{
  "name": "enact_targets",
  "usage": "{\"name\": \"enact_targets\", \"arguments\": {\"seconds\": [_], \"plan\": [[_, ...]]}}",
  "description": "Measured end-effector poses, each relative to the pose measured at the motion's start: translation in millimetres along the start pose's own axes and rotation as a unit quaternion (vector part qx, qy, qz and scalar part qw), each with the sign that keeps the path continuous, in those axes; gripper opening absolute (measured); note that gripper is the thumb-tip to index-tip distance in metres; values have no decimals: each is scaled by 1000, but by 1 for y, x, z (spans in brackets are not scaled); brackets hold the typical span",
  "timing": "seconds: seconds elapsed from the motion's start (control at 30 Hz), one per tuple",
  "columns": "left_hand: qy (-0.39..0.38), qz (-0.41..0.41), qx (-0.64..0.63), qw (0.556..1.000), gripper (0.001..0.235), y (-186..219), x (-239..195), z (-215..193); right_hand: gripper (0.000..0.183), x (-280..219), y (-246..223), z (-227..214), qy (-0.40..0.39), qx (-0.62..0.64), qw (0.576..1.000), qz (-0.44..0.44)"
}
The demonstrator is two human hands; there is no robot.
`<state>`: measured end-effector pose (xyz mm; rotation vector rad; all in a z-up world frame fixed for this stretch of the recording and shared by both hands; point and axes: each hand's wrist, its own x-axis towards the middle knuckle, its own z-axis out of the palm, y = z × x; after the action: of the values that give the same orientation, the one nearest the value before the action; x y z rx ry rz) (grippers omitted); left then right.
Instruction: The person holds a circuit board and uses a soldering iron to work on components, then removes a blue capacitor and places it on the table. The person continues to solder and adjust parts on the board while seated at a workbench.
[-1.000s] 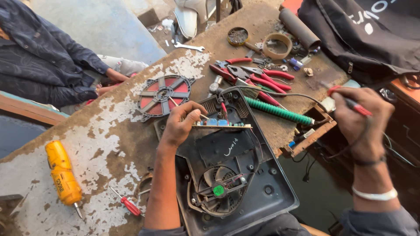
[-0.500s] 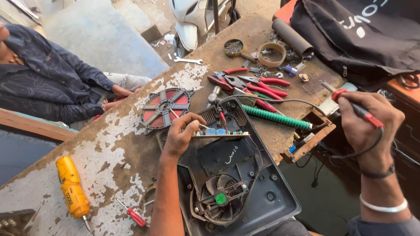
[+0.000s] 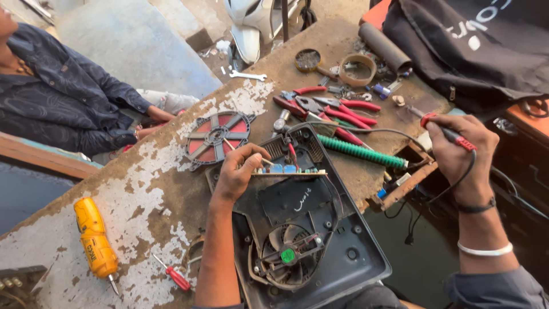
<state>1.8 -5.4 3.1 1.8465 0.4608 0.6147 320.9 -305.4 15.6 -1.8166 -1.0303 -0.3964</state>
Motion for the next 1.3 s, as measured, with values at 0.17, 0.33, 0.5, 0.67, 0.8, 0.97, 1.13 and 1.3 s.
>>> {"name": "enact_targets", "arguments": {"seconds": [0.17, 0.33, 0.5, 0.67, 0.8, 0.97, 1.13, 1.3], "plan": [[-4, -7, -12, 1000, 30, 2, 1, 0, 17, 3, 5, 0, -6, -36, 999, 21], [11, -12, 9, 1000, 30, 2, 0, -1, 20, 4, -4, -8, -13, -41, 997, 69], [-3, 6, -28, 1000, 29, 9, 5, -5, 21, 2, -17, -18, 27, -106, 993, -39], [3, 31, 5, 999, 30, 2, -2, 0, 22, -3, -8, -4, -4, -60, 998, 26], [1, 21, -11, 1000, 30, 5, 1, -5, 20, 3, -8, -1, 17, -79, 997, -3], [1, -3, -11, 1000, 31, -1, -6, 1, 18, -7, -12, -1, -8, -89, 996, 8], [3, 33, -4, 999, 30, 7, 0, -6, 17, 2, -20, -3, 17, -92, 996, 14], [-3, 6, -18, 1000, 29, 1, -3, -1, 13, -7, -17, -7, -3, -89, 996, -26]]}}
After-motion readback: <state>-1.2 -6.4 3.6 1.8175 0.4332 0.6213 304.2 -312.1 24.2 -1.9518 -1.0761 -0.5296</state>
